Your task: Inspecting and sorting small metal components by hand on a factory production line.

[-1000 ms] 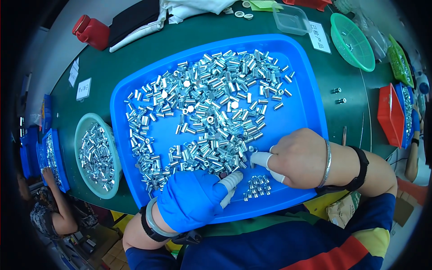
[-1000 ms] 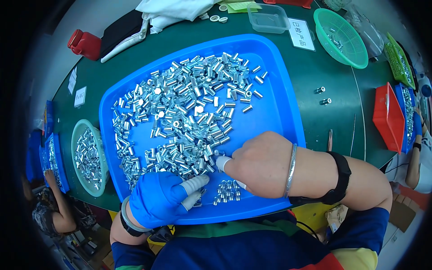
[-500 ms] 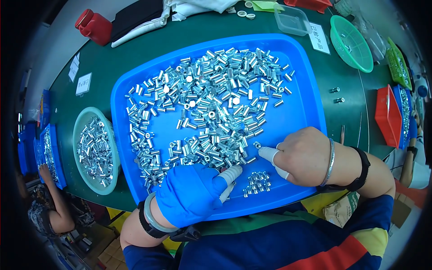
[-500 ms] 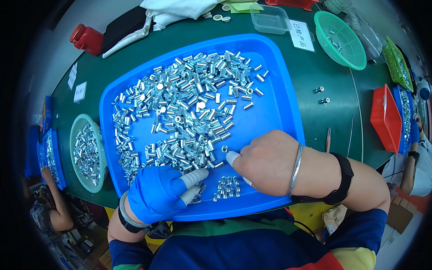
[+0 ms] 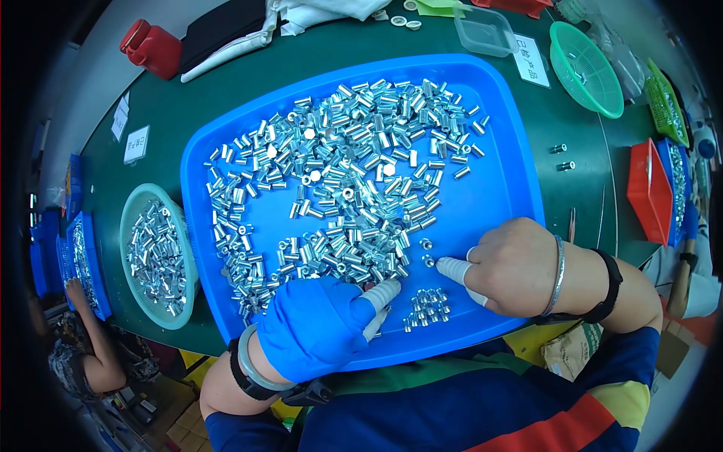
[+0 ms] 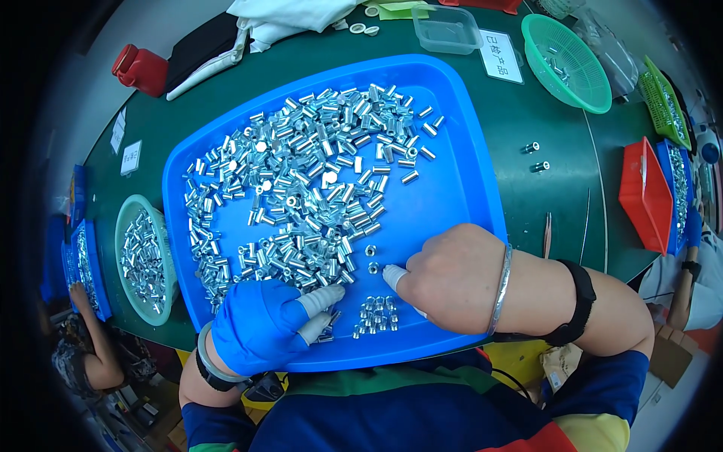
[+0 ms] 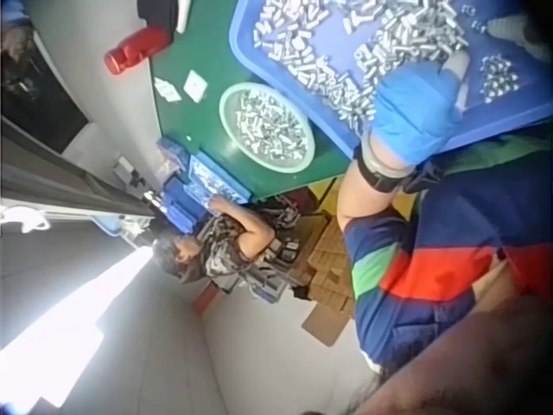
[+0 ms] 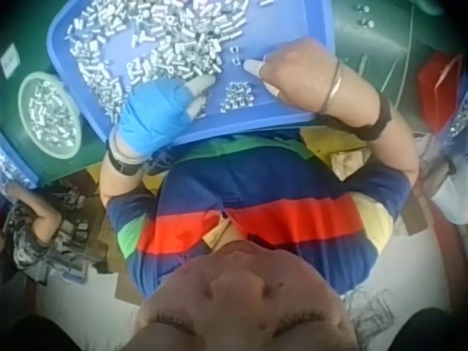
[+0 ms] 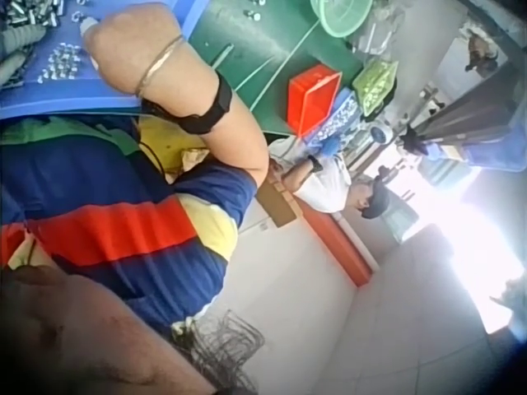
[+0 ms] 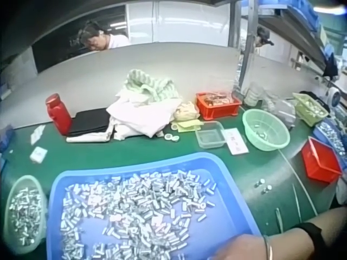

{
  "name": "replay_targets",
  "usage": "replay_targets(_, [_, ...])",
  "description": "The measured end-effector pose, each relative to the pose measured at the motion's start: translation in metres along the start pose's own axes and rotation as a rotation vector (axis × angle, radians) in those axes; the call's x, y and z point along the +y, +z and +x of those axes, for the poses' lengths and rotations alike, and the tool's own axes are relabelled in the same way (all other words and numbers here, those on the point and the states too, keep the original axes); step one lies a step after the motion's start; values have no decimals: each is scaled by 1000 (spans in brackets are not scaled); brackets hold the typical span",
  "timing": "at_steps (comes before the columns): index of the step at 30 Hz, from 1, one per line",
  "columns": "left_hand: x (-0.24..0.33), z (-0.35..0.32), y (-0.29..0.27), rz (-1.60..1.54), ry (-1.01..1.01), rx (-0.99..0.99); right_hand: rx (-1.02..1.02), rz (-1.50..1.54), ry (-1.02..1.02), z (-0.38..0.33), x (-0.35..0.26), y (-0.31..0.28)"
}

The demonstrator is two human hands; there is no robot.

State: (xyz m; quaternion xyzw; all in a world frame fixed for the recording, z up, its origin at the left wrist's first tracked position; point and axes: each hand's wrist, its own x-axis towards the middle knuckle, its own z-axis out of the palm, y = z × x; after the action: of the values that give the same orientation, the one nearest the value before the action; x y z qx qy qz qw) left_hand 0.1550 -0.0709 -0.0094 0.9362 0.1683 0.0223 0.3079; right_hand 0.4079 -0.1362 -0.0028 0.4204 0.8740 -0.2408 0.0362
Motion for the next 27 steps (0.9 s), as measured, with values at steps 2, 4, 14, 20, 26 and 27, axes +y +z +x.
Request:
replay_targets(2, [0, -1, 0, 1, -1, 6, 14, 7, -2, -1, 0, -2])
replay_targets(4, [2, 1, -1, 9, -13, 5, 55, 24, 13, 0, -2, -7])
replay_targets(14, [3, 2, -2, 21, -46, -7, -8, 202, -1, 2, -2, -7])
replay_targets(20, [2, 1, -1, 15, -17, 1, -12, 237, 20, 1, 0, -9])
replay_targets(26, [2, 2, -1, 13, 2, 16, -30, 137, 146, 14, 9, -12])
replay_targets(27, [2, 3, -1, 12, 5, 13, -29, 140, 149, 13, 10, -11])
